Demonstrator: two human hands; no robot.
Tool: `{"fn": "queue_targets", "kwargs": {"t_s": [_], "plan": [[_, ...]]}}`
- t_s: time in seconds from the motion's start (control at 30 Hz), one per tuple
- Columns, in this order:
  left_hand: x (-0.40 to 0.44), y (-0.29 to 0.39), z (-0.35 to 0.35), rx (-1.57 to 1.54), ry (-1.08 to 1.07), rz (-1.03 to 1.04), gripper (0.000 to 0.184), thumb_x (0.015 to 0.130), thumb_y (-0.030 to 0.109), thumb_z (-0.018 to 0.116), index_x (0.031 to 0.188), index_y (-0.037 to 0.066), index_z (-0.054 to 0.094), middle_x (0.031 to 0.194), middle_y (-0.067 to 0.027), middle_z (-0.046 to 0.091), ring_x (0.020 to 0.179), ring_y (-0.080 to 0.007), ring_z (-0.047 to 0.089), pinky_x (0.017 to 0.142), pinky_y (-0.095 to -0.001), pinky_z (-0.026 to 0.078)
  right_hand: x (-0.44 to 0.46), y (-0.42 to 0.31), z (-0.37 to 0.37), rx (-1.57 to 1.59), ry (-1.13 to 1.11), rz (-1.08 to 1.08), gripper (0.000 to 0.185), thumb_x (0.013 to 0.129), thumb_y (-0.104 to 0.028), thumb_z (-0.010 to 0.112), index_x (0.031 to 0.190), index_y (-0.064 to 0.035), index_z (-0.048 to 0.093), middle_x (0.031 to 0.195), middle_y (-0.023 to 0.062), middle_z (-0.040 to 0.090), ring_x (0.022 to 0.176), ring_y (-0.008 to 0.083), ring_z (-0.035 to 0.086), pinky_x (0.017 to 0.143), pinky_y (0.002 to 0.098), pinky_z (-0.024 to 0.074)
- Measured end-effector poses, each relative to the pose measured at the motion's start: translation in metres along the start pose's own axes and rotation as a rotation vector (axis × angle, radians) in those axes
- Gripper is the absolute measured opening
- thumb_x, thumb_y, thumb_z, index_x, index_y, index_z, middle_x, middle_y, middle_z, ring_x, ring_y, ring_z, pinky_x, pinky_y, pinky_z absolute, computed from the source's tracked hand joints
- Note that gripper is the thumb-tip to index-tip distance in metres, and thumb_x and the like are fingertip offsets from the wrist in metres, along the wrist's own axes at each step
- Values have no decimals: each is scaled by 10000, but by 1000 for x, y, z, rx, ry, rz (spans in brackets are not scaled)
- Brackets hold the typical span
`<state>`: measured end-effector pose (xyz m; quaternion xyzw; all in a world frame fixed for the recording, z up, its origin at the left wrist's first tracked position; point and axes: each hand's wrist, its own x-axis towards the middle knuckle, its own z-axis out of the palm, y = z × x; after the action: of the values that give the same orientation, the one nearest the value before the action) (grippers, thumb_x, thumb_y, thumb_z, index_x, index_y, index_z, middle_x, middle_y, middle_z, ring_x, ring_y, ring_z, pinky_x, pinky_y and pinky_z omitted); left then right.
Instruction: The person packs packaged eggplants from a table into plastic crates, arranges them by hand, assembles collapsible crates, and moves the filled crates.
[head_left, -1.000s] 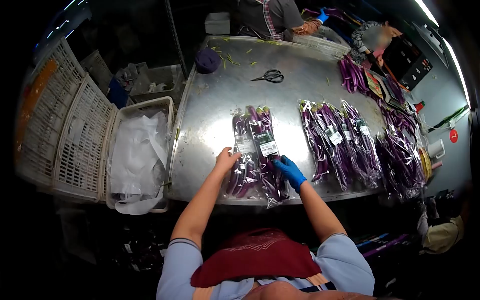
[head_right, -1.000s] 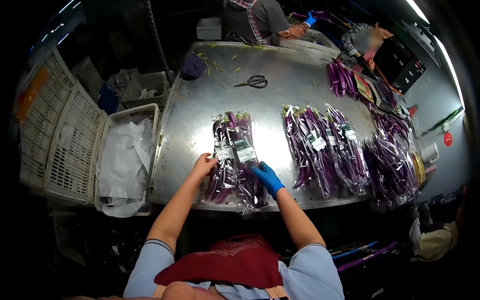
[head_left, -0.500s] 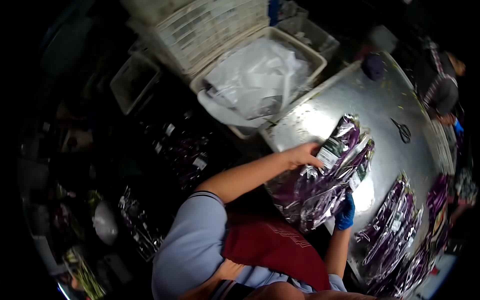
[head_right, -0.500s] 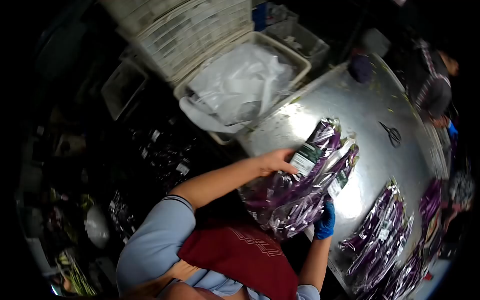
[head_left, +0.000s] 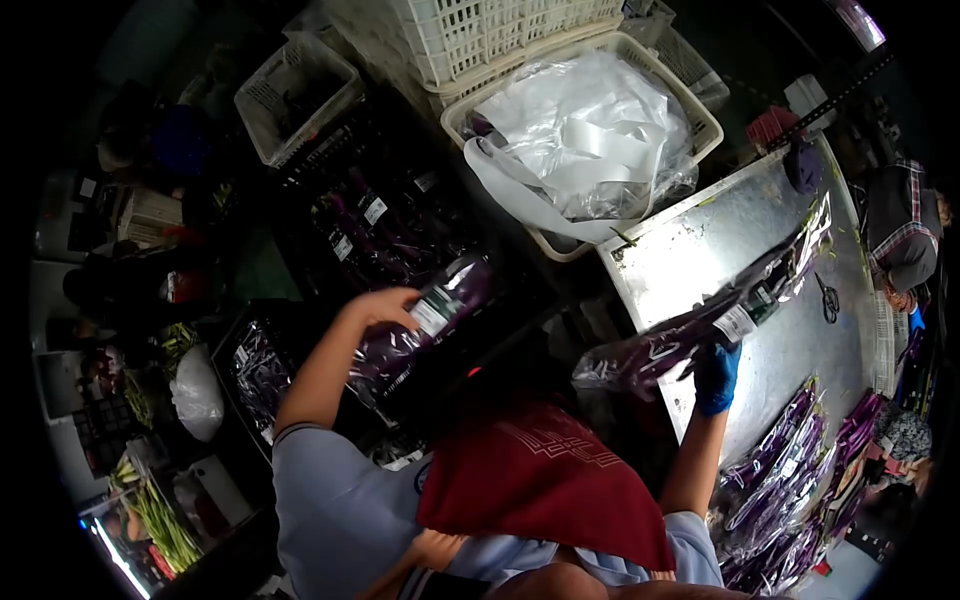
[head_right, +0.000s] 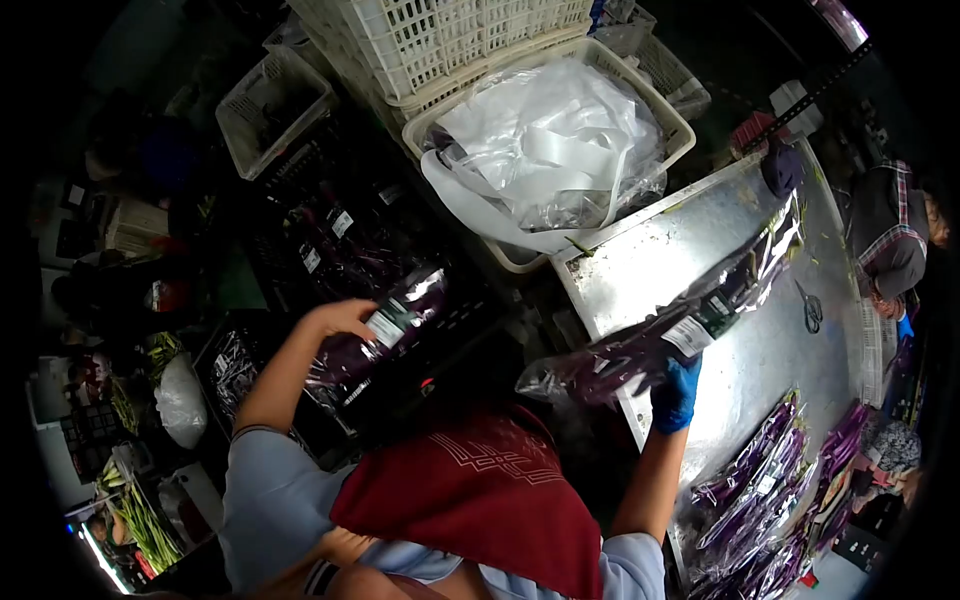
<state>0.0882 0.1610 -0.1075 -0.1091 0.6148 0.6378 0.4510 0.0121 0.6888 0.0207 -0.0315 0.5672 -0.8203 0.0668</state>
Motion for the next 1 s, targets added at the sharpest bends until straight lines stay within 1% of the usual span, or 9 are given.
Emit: {"fn": "queue_targets", "kwargs": {"t_s": [0.13,0.23,0.33,0.43,0.53,0.57,0.67,0.77,1.0], "plan": [[63,-37,25,486,-110,-112,608,640,78,679,1187,-35,440,1107,-127,547,1013,-193,498,877,-258,381,22,10,49,48,-54,117,815,633,-200,688,1304,-1,271,1265,155,415,1159,293,417,981,376,328],[91,-72,10,131,-17,19,597,649,53,675,1194,-12,441,1118,-127,534,998,-199,504,832,-306,420,30,21,78,60,-57,216,777,605,-171,686,1270,3,324,1217,152,466,1102,267,473,938,357,377],[112,-96,9,218,108,-11,597,663,60,677,1209,18,440,1065,-119,557,969,-211,520,785,-349,446,37,28,109,75,-52,265,530,649,-108,659,1129,-26,448,906,60,585,808,154,577,674,259,483],[122,-113,8,471,127,38,522,693,170,667,1170,51,491,1028,-115,583,966,-225,538,798,-349,438,50,40,136,99,-135,330,561,645,-61,655,1167,-34,449,1031,36,565,926,155,546,807,269,433],[65,-12,29,859,236,-97,463,725,345,641,1115,110,554,1012,-137,593,963,-296,549,845,-344,419,64,60,159,104,-233,420,580,639,-20,651,1181,-32,443,1067,55,562,974,166,539,862,290,418],[42,11,33,603,476,63,470,757,405,611,1106,94,561,1036,-119,596,977,-263,557,841,-336,421,71,62,175,79,-295,464,575,639,-9,644,1178,-30,444,1077,66,560,995,173,534,877,297,414],[3,56,33,-655,87,588,616,787,222,627,1288,28,324,1243,-95,447,1130,-200,431,898,-316,376,88,96,218,-54,-441,659,576,689,37,609,1219,-34,394,1078,79,555,970,169,541,838,290,437],[6,48,43,-334,547,623,599,709,36,666,1235,22,380,1135,-75,510,1028,-199,503,857,-334,421,96,137,287,-52,-524,711,589,730,34,609,1256,-37,356,1089,84,538,956,157,536,828,279,441],[0,-14,-45,-1050,896,752,321,772,13,581,1086,41,524,975,-70,596,866,-194,587,762,-336,486,117,248,343,-136,-437,588,436,792,-64,602,1195,-35,439,1032,42,548,925,115,511,821,255,417]]}}
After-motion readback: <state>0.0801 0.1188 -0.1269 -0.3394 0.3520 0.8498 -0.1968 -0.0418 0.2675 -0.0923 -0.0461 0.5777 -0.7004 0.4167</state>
